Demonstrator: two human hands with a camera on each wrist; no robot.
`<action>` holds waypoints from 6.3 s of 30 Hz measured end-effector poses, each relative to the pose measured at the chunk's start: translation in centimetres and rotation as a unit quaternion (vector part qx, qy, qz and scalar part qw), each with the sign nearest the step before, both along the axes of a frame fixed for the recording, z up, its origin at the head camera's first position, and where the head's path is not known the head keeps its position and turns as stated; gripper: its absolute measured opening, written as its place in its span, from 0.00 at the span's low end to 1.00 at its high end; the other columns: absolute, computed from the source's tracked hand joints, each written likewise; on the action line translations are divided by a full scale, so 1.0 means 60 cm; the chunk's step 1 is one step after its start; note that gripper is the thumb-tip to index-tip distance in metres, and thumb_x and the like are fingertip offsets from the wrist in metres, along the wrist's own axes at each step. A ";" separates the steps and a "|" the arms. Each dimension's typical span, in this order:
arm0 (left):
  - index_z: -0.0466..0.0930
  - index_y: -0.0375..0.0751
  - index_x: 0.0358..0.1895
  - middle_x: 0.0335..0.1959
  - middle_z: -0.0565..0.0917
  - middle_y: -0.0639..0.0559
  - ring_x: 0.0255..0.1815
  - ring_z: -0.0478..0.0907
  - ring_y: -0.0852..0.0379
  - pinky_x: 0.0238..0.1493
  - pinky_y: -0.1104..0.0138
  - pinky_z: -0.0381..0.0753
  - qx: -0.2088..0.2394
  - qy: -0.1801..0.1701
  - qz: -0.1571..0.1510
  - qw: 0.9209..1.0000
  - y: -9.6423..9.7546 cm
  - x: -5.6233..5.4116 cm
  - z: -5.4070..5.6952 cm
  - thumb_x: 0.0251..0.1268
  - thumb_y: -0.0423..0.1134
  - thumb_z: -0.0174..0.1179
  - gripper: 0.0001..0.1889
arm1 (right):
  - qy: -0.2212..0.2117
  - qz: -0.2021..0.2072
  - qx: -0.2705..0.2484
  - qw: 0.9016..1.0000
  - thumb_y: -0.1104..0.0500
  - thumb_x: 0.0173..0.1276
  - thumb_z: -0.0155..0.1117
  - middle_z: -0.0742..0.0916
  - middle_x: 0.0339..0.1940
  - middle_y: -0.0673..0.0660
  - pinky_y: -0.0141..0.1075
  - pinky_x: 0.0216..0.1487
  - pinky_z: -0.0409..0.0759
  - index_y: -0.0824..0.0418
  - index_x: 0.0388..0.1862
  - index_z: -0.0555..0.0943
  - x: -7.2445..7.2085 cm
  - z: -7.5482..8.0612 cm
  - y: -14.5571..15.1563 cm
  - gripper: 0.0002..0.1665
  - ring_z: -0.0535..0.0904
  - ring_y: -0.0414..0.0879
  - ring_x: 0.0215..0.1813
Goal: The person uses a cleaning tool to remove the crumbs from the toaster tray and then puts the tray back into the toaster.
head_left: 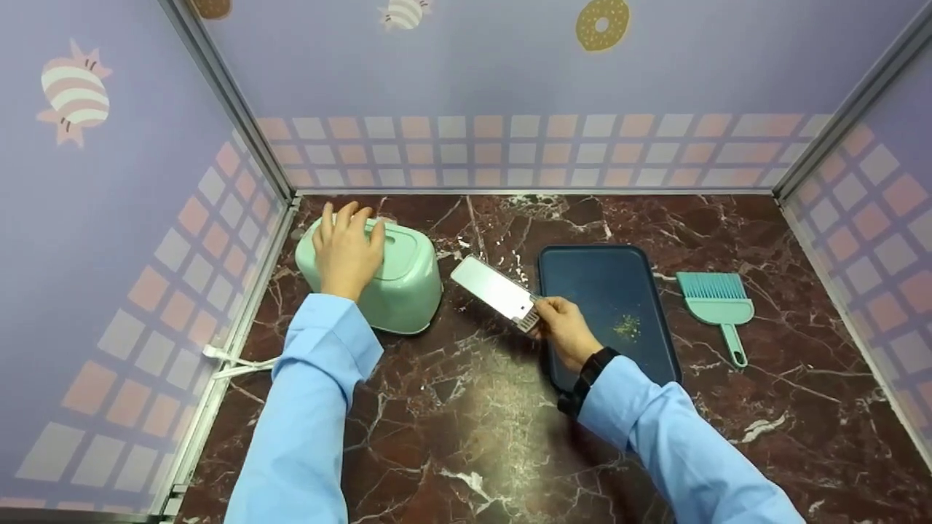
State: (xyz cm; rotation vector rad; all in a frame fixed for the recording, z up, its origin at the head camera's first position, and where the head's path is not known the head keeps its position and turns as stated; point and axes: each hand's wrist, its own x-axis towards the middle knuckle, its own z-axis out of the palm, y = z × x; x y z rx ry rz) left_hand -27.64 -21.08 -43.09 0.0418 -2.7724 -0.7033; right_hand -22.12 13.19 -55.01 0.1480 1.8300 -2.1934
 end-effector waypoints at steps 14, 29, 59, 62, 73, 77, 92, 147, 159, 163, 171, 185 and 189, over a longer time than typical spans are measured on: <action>0.48 0.55 0.84 0.85 0.40 0.43 0.82 0.29 0.29 0.76 0.35 0.22 -0.092 -0.130 0.011 0.987 -0.030 -0.008 -0.042 0.82 0.63 0.29 0.35 | -0.034 0.047 0.056 0.997 0.63 0.85 0.45 0.81 0.27 0.54 0.31 0.27 0.76 0.72 0.51 0.72 -0.001 -0.017 -0.011 0.12 0.76 0.42 0.24; 0.48 0.58 0.84 0.85 0.41 0.45 0.83 0.34 0.30 0.76 0.35 0.26 -0.113 -0.124 0.023 0.986 -0.028 -0.011 -0.051 0.82 0.62 0.30 0.33 | -0.056 0.076 0.070 0.993 0.63 0.85 0.44 0.80 0.27 0.55 0.31 0.25 0.76 0.71 0.46 0.73 -0.006 -0.039 -0.032 0.12 0.75 0.42 0.22; 0.52 0.58 0.83 0.85 0.45 0.46 0.83 0.35 0.31 0.77 0.36 0.25 -0.102 -0.111 0.030 0.988 -0.031 -0.011 -0.058 0.81 0.61 0.31 0.32 | -0.055 0.064 0.046 0.995 0.64 0.84 0.46 0.81 0.29 0.55 0.32 0.29 0.75 0.70 0.44 0.74 -0.021 -0.039 -0.066 0.11 0.76 0.42 0.27; 0.52 0.58 0.83 0.85 0.45 0.45 0.83 0.35 0.31 0.77 0.36 0.26 -0.100 -0.110 0.030 0.988 -0.031 -0.010 -0.060 0.81 0.61 0.31 0.32 | -0.056 0.068 0.028 0.996 0.65 0.84 0.46 0.81 0.27 0.54 0.32 0.28 0.75 0.68 0.41 0.74 -0.021 -0.042 -0.063 0.11 0.76 0.42 0.26; 0.53 0.57 0.83 0.85 0.47 0.44 0.83 0.36 0.31 0.78 0.37 0.27 -0.101 -0.100 0.030 0.989 -0.030 -0.008 -0.063 0.82 0.60 0.32 0.32 | -0.074 0.069 0.002 0.995 0.66 0.84 0.45 0.81 0.27 0.55 0.32 0.27 0.75 0.66 0.37 0.72 -0.025 -0.048 -0.063 0.12 0.76 0.43 0.25; 0.54 0.56 0.83 0.85 0.47 0.44 0.83 0.36 0.31 0.78 0.37 0.26 -0.099 -0.099 0.029 0.990 -0.028 -0.009 -0.059 0.82 0.60 0.33 0.32 | -0.075 0.062 0.010 0.995 0.66 0.83 0.46 0.81 0.26 0.55 0.32 0.27 0.74 0.66 0.36 0.72 -0.027 -0.047 -0.067 0.12 0.75 0.42 0.24; 0.55 0.57 0.83 0.85 0.48 0.44 0.83 0.37 0.31 0.78 0.37 0.28 -0.103 -0.094 0.032 0.990 -0.028 -0.012 -0.061 0.81 0.60 0.32 0.32 | -0.080 0.051 0.185 0.978 0.61 0.82 0.54 0.79 0.21 0.52 0.29 0.19 0.66 0.71 0.52 0.80 -0.027 -0.030 -0.098 0.13 0.70 0.41 0.19; 0.56 0.57 0.82 0.84 0.50 0.44 0.83 0.38 0.31 0.78 0.36 0.28 -0.099 -0.091 0.043 0.990 -0.025 -0.010 -0.061 0.81 0.60 0.33 0.31 | -0.098 0.072 0.070 0.990 0.62 0.84 0.46 0.85 0.20 0.62 0.32 0.14 0.74 0.73 0.45 0.75 -0.041 -0.044 -0.144 0.15 0.79 0.45 0.14; 0.58 0.58 0.82 0.84 0.52 0.45 0.83 0.40 0.32 0.78 0.37 0.29 -0.097 -0.084 0.045 0.991 -0.022 -0.010 -0.060 0.80 0.59 0.34 0.31 | -0.100 0.084 0.021 0.991 0.58 0.85 0.47 0.86 0.23 0.62 0.34 0.18 0.81 0.75 0.46 0.76 -0.040 -0.052 -0.162 0.18 0.83 0.47 0.18; 0.59 0.57 0.81 0.84 0.52 0.45 0.83 0.40 0.32 0.79 0.37 0.30 -0.090 -0.080 0.046 0.992 -0.021 -0.007 -0.060 0.81 0.59 0.35 0.31 | -0.108 0.089 -0.010 0.990 0.58 0.86 0.45 0.84 0.20 0.61 0.35 0.19 0.81 0.74 0.45 0.74 -0.041 -0.058 -0.171 0.19 0.82 0.47 0.18; 0.58 0.57 0.82 0.84 0.51 0.45 0.83 0.40 0.32 0.79 0.38 0.29 -0.091 -0.079 0.041 0.992 -0.021 -0.010 -0.061 0.81 0.59 0.35 0.31 | -0.101 0.098 -0.035 0.989 0.64 0.85 0.44 0.84 0.24 0.61 0.33 0.23 0.81 0.75 0.46 0.73 -0.043 -0.061 -0.187 0.14 0.82 0.46 0.20; 0.58 0.57 0.81 0.84 0.51 0.45 0.83 0.40 0.32 0.79 0.38 0.29 -0.095 -0.080 0.045 0.991 -0.022 -0.008 -0.069 0.81 0.59 0.35 0.31 | -0.105 0.087 0.003 0.991 0.62 0.84 0.48 0.89 0.28 0.63 0.33 0.21 0.81 0.76 0.52 0.78 -0.036 -0.060 -0.208 0.17 0.82 0.44 0.20; 0.58 0.58 0.81 0.84 0.51 0.45 0.83 0.40 0.32 0.79 0.37 0.29 -0.095 -0.079 0.047 0.991 -0.024 -0.010 -0.069 0.81 0.59 0.35 0.31 | -0.110 0.078 0.003 0.991 0.61 0.84 0.48 0.89 0.30 0.66 0.33 0.24 0.82 0.76 0.53 0.78 -0.036 -0.056 -0.215 0.18 0.83 0.44 0.21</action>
